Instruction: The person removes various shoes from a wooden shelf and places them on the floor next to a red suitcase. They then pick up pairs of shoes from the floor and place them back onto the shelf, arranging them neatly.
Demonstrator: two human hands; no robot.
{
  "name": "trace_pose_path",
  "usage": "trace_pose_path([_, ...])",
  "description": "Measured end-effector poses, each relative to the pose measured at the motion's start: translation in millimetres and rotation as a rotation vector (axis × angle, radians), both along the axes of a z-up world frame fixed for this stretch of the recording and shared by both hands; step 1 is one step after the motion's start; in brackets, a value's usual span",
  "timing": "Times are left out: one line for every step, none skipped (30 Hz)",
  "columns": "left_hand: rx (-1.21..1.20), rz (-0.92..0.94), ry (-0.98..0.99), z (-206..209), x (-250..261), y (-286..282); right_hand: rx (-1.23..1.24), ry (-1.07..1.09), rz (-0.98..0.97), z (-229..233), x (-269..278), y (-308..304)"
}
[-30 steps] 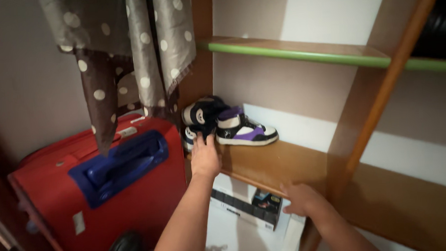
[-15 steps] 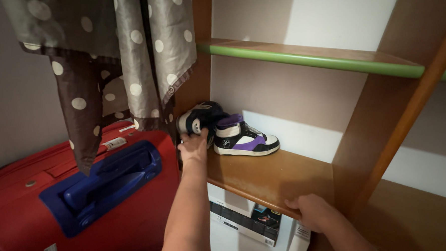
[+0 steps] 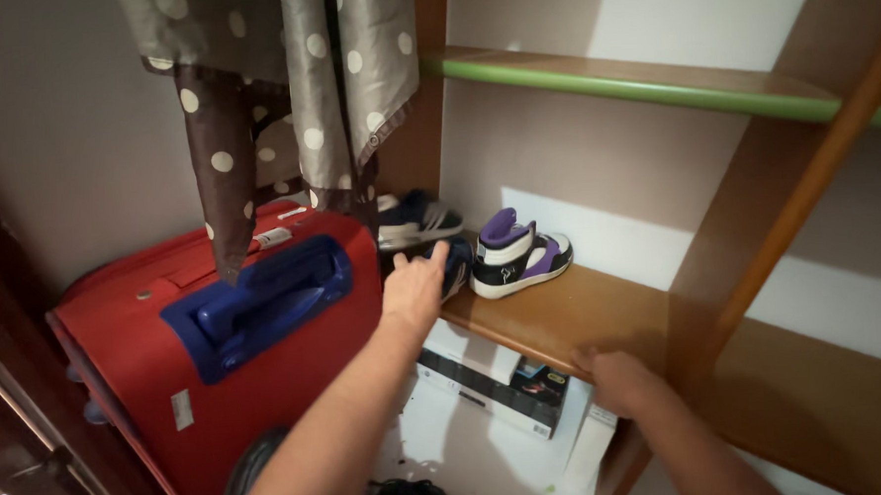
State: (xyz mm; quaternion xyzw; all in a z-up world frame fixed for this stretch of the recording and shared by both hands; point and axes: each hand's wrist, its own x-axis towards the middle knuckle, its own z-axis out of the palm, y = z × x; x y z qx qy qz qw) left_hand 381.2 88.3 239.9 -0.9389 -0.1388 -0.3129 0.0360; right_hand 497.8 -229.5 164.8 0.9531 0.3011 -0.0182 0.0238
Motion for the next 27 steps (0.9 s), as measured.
trace_pose_path([0.017,-0.028,0.004,10,-3,-1,0.013,-0.008,0.013,-1,0,1])
trace_pose_path([0.033,-0.056,0.007,18,-4,-1,0.025,-0.015,0.025,0,-1,1])
trace_pose_path([0.05,-0.081,0.011,26,-3,1,0.001,-0.015,0.019,1,-1,3])
trace_pose_path([0.024,-0.068,0.043,32,-1,5,-0.022,-0.015,0.012,4,-2,4])
trace_pose_path([-0.003,-0.056,0.079,35,0,10,-0.048,-0.011,0.005,6,-5,4])
trace_pose_path([-0.031,-0.043,0.116,36,2,16,-0.04,0.013,-0.006,8,-8,4])
trace_pose_path([-0.067,-0.028,0.184,37,4,22,-0.032,0.035,-0.019,10,-10,4])
trace_pose_path([-0.102,-0.013,0.252,37,5,31,-0.024,0.056,-0.031,12,-14,5])
trace_pose_path([-0.136,0.0,0.316,37,8,37,-0.015,0.063,-0.041,15,-15,5])
trace_pose_path([-0.184,-0.031,0.261,36,10,39,-0.007,0.07,-0.05,17,-16,5])
trace_pose_path([-0.231,-0.067,0.205,35,15,39,0.002,0.074,-0.063,19,-15,5])
trace_pose_path([-0.278,-0.102,0.148,36,20,38,0.007,0.059,-0.046,19,-13,5])
trace_pose_path([-0.283,-0.079,0.133,36,24,33,0.009,0.047,-0.028,18,-13,3])
trace_pose_path([-0.287,-0.056,0.117,36,30,25,0.012,0.035,-0.011,16,-11,2])
trace_pose_path([-0.289,-0.035,0.108,36,32,17,0.026,0.025,0.012,13,-12,2])
trace_pose_path([-0.303,0.005,0.186,41,34,13,0.039,0.015,0.035,12,-11,1])
trace_pose_path([-0.318,0.049,0.261,47,36,10,0.05,0.004,0.061,12,-9,1])
trace_pose_path([-0.333,0.094,0.335,54,37,6,0.012,0.034,0.027,11,-10,1])
trace_pose_path([-0.317,0.15,0.404,60,37,5,-0.027,0.065,-0.004,13,-10,1])
trace_pose_path([-0.299,0.205,0.475,64,37,3,-0.066,0.095,-0.035,15,-9,3])
trace_pose_path([-0.279,0.258,0.549,67,37,2,-0.067,0.097,-0.032,16,-9,4])
trace_pose_path([-0.301,0.211,0.568,69,35,3,-0.067,0.1,-0.03,17,-9,4])
trace_pose_path([-0.323,0.163,0.585,69,33,2,-0.066,0.101,-0.029,17,-9,2])
trace_pose_path([-0.344,0.116,0.602,68,32,0,-0.043,0.1,-0.032,17,-9,-1])
trace_pose_path([-0.31,0.091,0.56,66,28,0,-0.02,0.099,-0.027,17,-9,1])
trace_pose_path([-0.277,0.067,0.517,63,23,-1,0.003,0.098,-0.023,16,-8,1])
trace_pose_path([-0.244,0.042,0.475,61,17,-3,0.014,0.078,-0.004,14,-7,1])
